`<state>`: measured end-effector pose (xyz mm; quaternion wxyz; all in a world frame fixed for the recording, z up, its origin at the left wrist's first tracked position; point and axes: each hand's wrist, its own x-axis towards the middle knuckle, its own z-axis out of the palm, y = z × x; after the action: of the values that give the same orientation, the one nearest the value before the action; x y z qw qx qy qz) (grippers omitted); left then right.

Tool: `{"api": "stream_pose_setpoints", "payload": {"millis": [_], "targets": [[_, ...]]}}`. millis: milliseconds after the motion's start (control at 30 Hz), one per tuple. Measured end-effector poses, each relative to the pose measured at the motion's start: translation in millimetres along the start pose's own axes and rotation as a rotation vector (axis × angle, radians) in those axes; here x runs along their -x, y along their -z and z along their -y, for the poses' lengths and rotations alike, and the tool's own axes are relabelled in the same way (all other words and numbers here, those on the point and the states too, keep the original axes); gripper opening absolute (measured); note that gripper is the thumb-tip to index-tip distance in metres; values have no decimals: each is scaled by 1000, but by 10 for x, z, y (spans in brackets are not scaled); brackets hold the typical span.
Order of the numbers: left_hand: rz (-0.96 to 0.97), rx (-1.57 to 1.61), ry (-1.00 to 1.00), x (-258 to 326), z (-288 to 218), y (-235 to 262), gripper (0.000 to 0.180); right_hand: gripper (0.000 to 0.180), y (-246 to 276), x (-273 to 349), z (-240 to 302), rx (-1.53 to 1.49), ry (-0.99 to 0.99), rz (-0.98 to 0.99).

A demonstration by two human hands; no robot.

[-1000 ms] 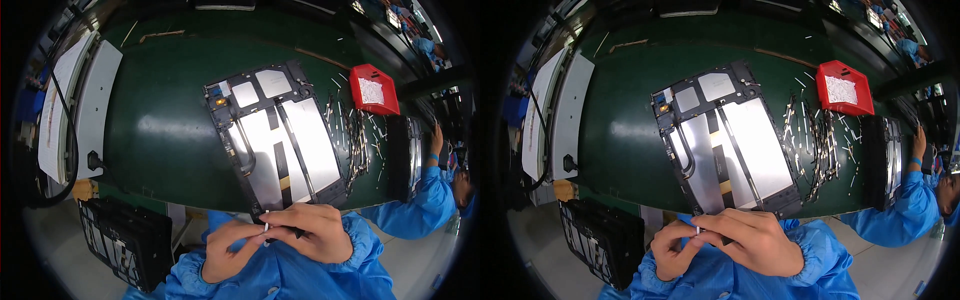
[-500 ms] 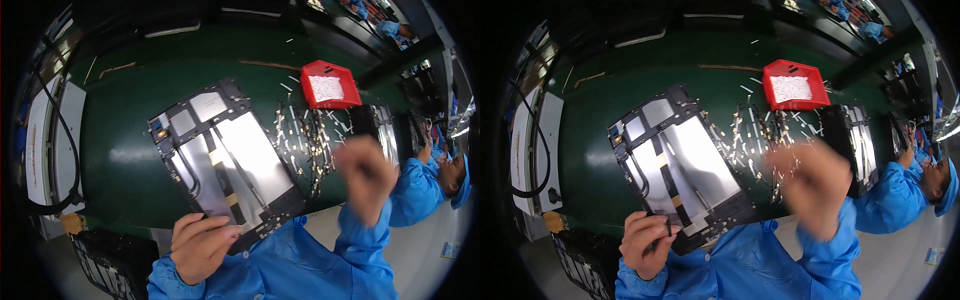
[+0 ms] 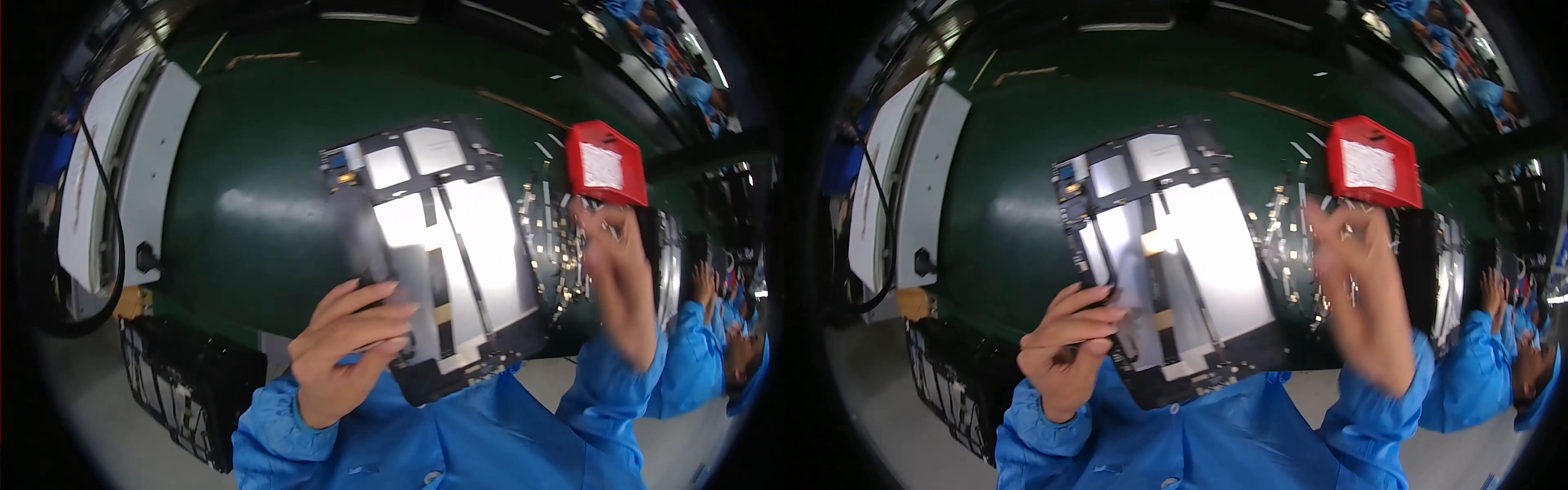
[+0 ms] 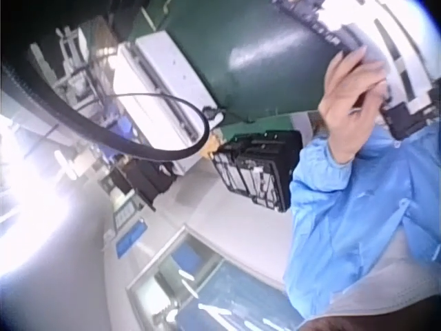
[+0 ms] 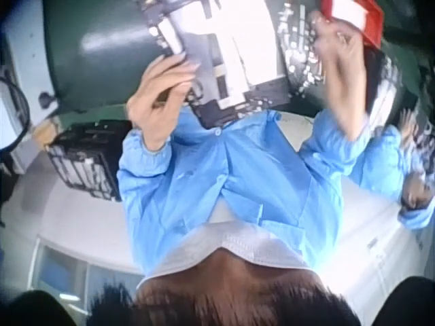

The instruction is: The person assembles internal components into a tablet frame by hand, connecting ribbon cables and securing a battery with an adhesive strip.

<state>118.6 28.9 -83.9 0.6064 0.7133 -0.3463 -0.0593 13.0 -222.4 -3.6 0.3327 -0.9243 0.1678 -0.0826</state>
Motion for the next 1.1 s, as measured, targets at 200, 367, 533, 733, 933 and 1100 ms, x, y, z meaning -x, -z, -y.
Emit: {"api": "stream_pose_setpoints", "payload": {"millis": [200,367,533,733,933,1100], "targets": [[-21,-24,18,-25,68,10,12,23,-836,284,395,-239,401,146],[-16,14,-6,-40,114,21,12,22,-997,318,347,-131,492,32],[-10,21,-11,-74,161,24,12,25,-971,302,317,-63,469,89],[-12,37,-8,-94,156,38,12,28,-946,266,299,-81,528,168],[86,-168,-73,-238,61,97,15,28,-934,261,303,-53,536,174],[163,-321,-65,-431,107,-16,12,28,-940,286,304,-66,526,169]]}}
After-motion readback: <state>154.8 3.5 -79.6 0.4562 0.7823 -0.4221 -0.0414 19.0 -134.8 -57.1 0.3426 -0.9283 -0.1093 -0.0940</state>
